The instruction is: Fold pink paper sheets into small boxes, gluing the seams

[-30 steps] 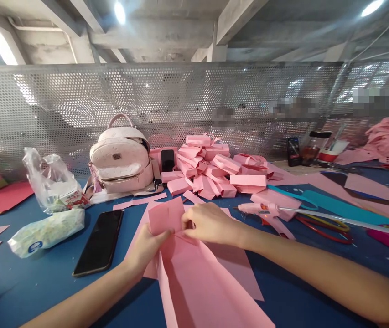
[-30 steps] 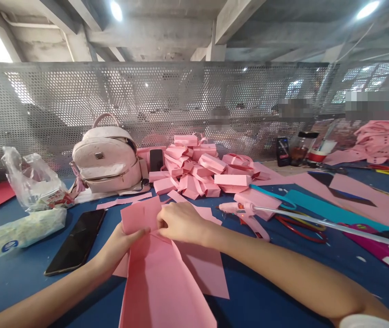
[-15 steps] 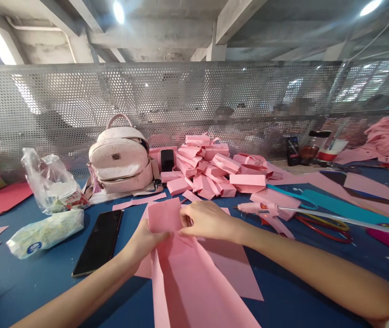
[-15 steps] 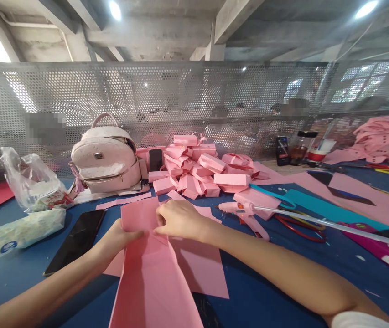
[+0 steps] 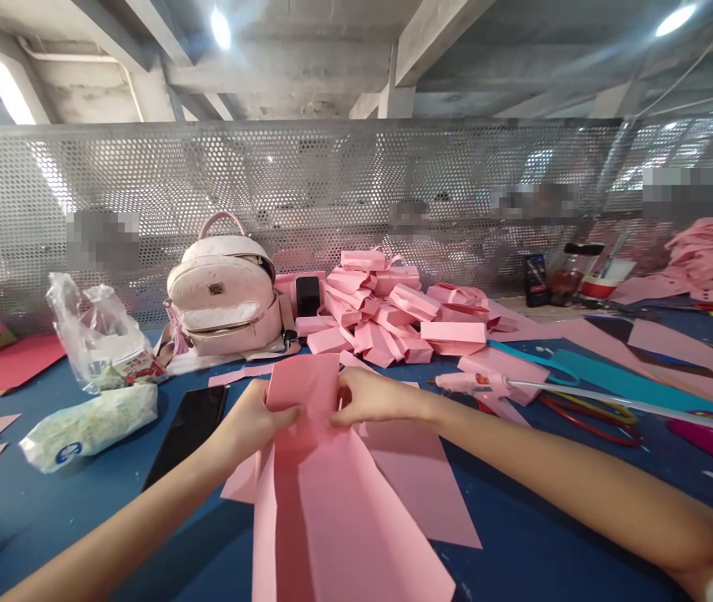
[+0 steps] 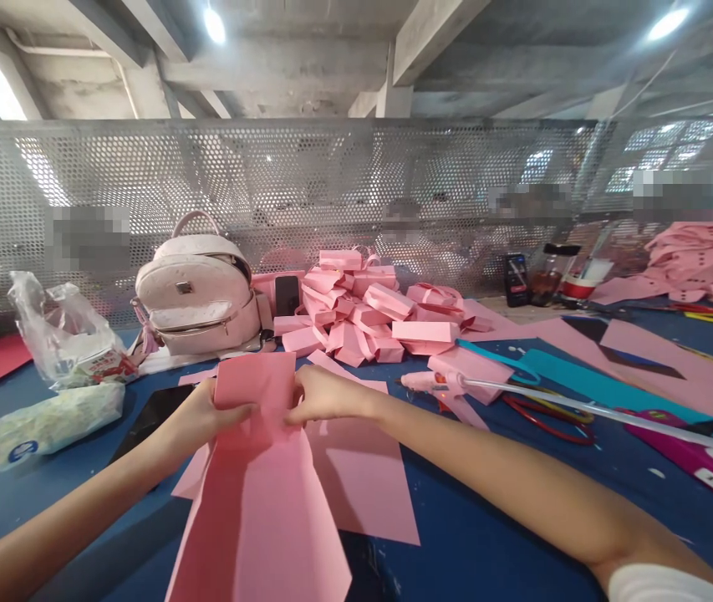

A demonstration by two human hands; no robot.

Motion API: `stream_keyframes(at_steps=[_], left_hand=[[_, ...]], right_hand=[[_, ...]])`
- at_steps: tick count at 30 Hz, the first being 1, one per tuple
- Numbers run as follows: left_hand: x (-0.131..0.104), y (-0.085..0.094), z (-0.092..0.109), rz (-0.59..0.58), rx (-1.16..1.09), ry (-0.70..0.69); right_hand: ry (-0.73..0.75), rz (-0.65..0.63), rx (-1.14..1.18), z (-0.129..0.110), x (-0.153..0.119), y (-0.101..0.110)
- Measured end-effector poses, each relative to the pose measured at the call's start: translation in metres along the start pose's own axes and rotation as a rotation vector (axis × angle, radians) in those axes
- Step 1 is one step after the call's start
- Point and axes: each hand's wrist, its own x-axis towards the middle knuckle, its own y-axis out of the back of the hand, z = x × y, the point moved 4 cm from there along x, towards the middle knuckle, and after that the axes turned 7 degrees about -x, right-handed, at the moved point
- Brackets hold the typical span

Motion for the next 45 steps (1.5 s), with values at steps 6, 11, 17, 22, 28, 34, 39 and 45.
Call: stream_keyframes(at_steps=[6,11,17,22,28,34,39,45], left_hand=[[-0.005,-0.003,0.002,-0.052,-0.006,0.074],[-0.011,-0.011,0.003,-0.115,-0.045,0.088],[-0.013,-0.012,-0.001,-0.105,-0.108,0.086],[-0.016,-0.013,-0.002,-0.098,-0.146,0.096],[-0.017,-0.012,0.001,-0.075,-0.173,0.059],[-0.018,-0.014,0.003,-0.094,-0.185,0.057],[-0.019,-0.015,0.003,-0.086,-0.162,0.076],[-0.018,-0.014,-0.005,-0.081,-0.148,0.082]], right_hand=[[-0.035,-0.093,0.161,0.007,0.005,-0.011],[-0.067,-0.088,0.258,0.01,0.002,-0.019],[-0.073,-0.049,0.345,0.002,-0.007,-0.021],[-0.119,-0.058,0.399,0.003,-0.01,-0.022],[-0.192,-0.087,0.485,0.009,-0.009,-0.025],[-0.211,-0.101,0.523,0.007,-0.009,-0.027],[-0.196,-0.066,0.485,0.005,-0.009,-0.026],[-0.156,-0.034,0.415,0.003,-0.009,-0.024]])
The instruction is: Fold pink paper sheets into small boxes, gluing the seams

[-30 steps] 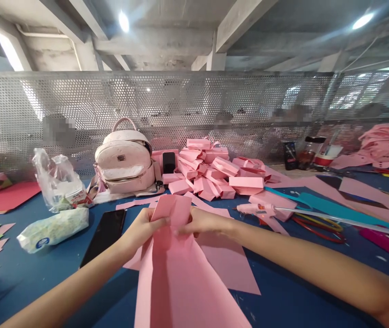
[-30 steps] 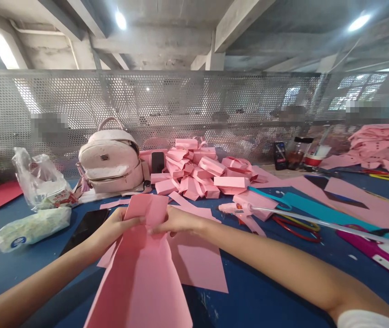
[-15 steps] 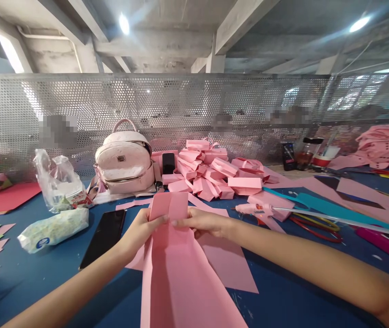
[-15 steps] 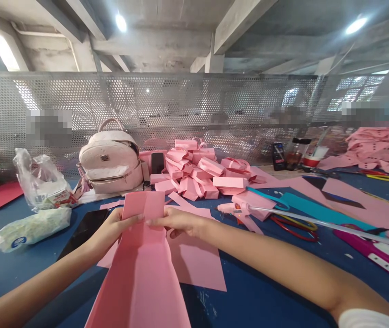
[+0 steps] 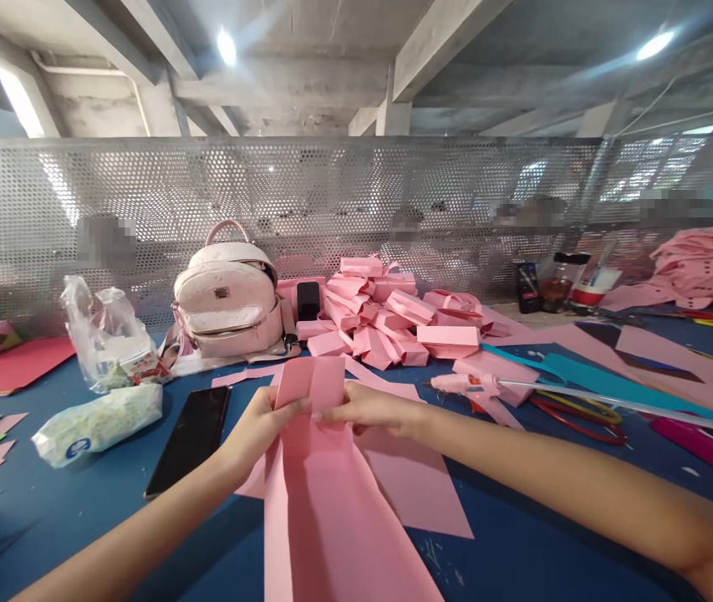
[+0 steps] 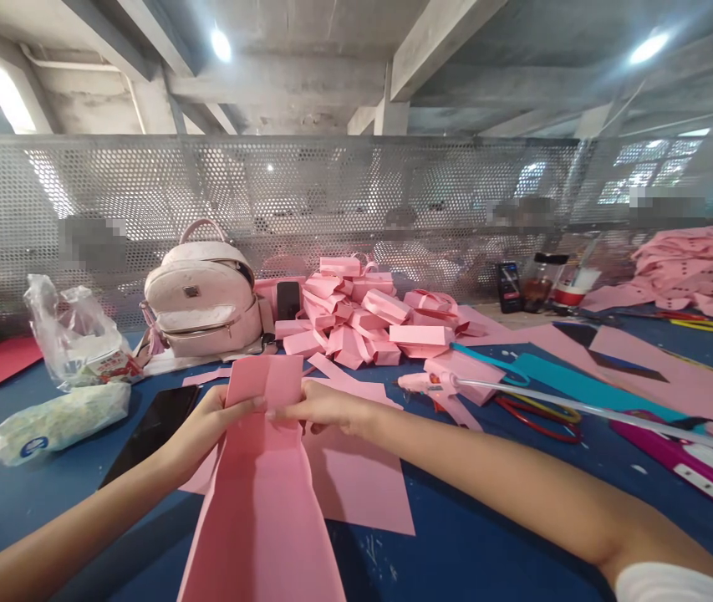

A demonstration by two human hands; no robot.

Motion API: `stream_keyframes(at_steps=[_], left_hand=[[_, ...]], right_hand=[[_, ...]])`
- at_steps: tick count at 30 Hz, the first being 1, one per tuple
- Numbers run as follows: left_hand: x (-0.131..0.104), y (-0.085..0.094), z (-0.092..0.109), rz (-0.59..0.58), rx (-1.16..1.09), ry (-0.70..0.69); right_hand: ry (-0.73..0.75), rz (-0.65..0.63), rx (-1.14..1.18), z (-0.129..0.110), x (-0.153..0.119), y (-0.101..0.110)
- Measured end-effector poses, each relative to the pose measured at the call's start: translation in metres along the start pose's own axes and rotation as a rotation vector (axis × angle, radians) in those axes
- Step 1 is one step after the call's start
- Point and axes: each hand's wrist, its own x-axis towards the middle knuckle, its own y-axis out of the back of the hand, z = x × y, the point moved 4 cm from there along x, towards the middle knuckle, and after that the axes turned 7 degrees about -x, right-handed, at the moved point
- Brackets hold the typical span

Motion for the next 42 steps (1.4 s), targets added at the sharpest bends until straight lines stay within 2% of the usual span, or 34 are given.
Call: stream_keyframes(at_steps=[9,21,30,33,40,42], left_hand=[[0.001,0.0,-0.003,0.016,-0.031,0.015],[-0.004,-0.004,0.007,0.04,-0.068,-0.018],[-0.004,-0.006,0.006,0.02,-0.064,-0.039],[-0.004,-0.005,0.004,0.044,-0.132,-0.047],[-0.01,-0.016,-0.017,0.229,-0.462,0.13],[-0.012,-0.022,-0.024,0.226,-0.511,0.159]], right_hand=[[0.095,0.006,-0.048,-0.003,0.003,0.001],[0.0,-0.019,-0.029,-0.001,-0.002,0.003],[0.073,-0.007,-0.15,-0.005,-0.001,0.005],[0.141,0.004,-0.239,-0.011,-0.001,0.012],[0.207,0.199,-0.474,-0.029,-0.018,0.044],[0.217,0.219,-0.518,-0.033,-0.026,0.047]])
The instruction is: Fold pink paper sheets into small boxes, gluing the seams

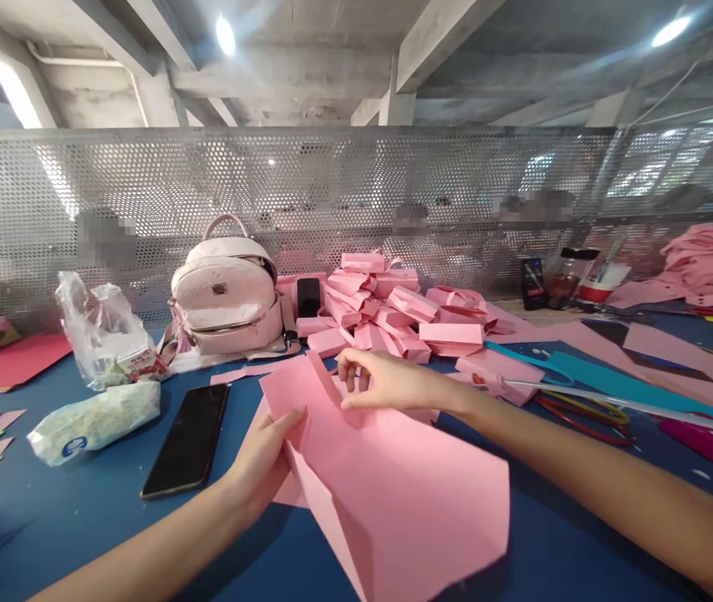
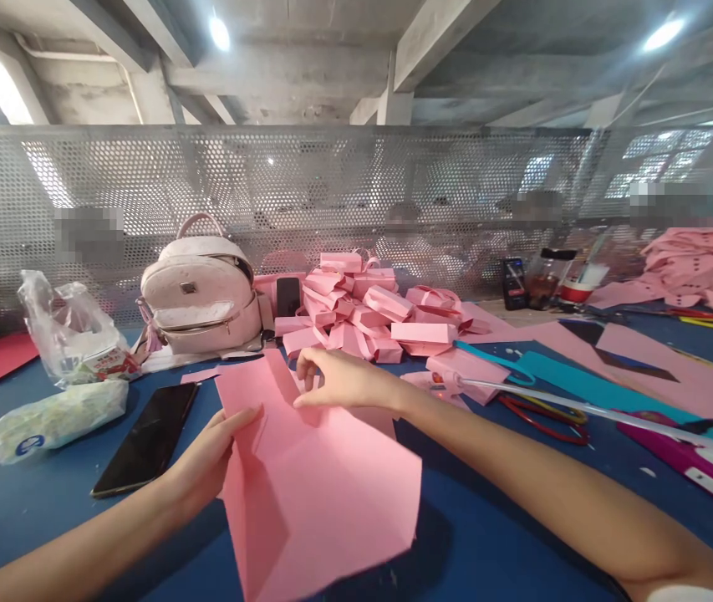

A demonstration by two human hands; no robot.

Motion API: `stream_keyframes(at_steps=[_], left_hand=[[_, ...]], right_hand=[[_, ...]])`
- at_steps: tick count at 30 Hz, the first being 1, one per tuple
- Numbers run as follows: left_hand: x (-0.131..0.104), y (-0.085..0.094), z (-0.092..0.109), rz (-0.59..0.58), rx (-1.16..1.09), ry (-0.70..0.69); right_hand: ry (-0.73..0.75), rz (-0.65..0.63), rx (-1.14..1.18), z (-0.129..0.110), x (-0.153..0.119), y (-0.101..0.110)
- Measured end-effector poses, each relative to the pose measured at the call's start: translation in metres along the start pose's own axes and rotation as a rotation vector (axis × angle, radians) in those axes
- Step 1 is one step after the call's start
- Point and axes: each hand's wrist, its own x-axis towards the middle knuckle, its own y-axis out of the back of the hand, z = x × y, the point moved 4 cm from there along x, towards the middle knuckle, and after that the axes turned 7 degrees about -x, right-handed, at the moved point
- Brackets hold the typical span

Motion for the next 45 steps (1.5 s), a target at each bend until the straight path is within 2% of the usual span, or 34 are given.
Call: stream_keyframes(at_steps=[5,10,20,29,45], left_hand=[[-0.002,-0.004,-0.019,-0.134,-0.029,0.067],[-0.006,0.003,-0.029,-0.032,0.098,0.183],[-0.005,0.002,-0.026,-0.017,0.127,0.039],[-0.002,0.007,-0.031,0.058,0.116,0.082],[-0.008,0.0,-0.028,0.065,0.102,0.074]], right_hand=[[0.044,-0.094,-0.088,-0.01,-0.01,-0.007],[0.037,-0.099,-0.154,-0.01,-0.007,-0.024],[0.046,-0.058,-0.243,-0.013,-0.004,-0.039],[0.04,-0.023,-0.233,-0.009,-0.003,-0.045],[0.044,-0.008,-0.254,-0.01,-0.006,-0.047]])
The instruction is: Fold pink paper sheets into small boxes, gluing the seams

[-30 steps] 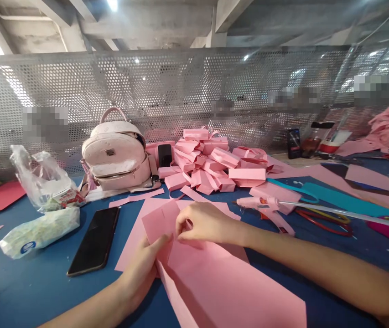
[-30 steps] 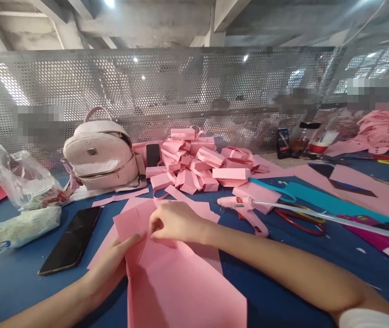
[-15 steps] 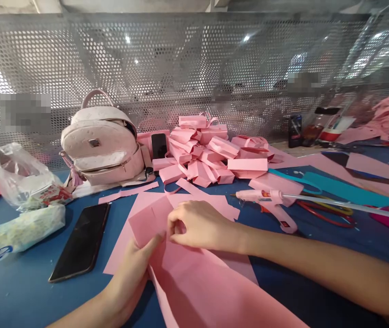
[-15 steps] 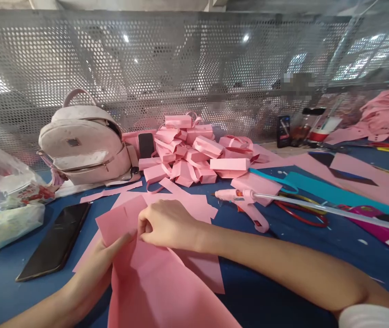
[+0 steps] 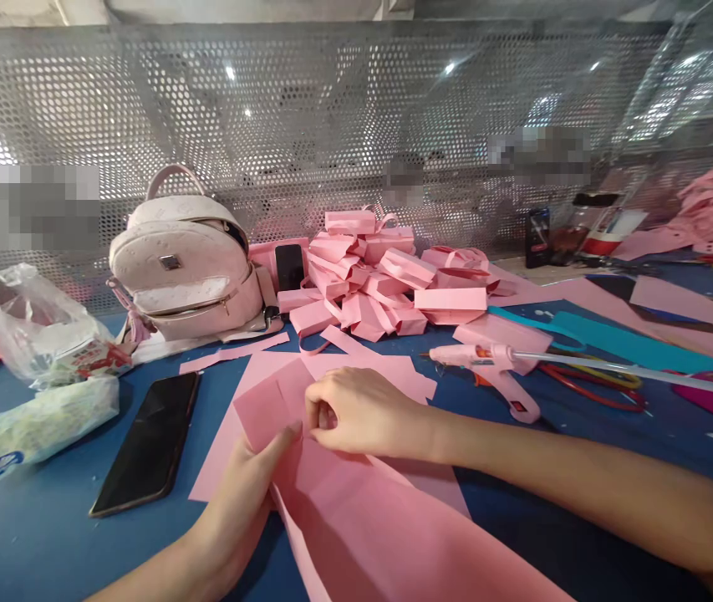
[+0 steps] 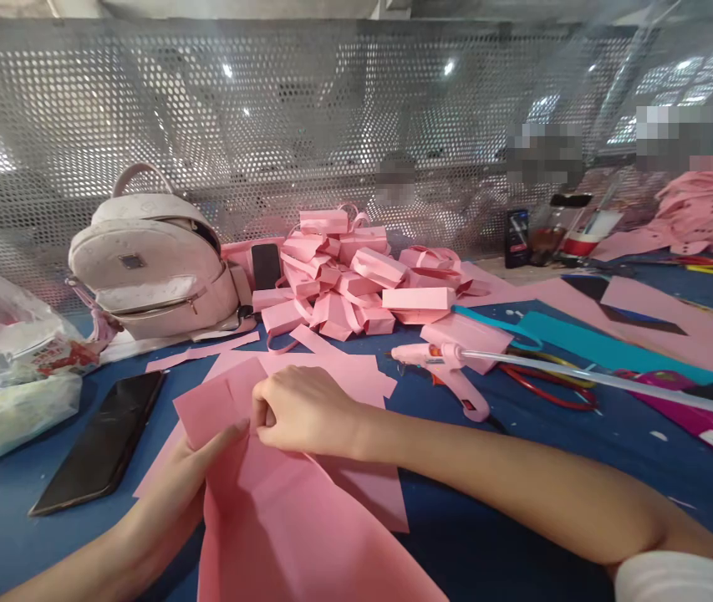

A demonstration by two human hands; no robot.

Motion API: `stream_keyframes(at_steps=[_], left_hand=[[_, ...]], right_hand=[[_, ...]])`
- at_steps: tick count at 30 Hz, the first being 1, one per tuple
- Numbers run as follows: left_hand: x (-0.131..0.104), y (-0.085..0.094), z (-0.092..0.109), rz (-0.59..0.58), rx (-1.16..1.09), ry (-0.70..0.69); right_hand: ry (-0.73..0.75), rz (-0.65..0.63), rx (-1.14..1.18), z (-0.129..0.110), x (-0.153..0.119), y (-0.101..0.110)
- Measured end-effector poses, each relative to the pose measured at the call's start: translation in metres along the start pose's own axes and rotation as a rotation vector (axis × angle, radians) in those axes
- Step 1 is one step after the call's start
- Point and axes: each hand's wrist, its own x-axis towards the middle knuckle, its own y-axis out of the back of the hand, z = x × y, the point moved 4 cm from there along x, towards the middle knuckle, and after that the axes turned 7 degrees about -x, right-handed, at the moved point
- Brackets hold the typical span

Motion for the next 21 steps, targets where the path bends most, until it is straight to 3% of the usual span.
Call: stream_keyframes(at_steps=[7,21], left_hand=[[-0.0008,-0.0026,-0.0007,0.027,-0.044,0.028],[-0.0016,-0.0039,0.0006,0.026,0.1,0.019]], right_hand=[[0.023,0.012,0.009,0.0029,-0.0001,-0.0021],[0.041,0.042,0.011,0.0085,-0.0009,-0.0039]])
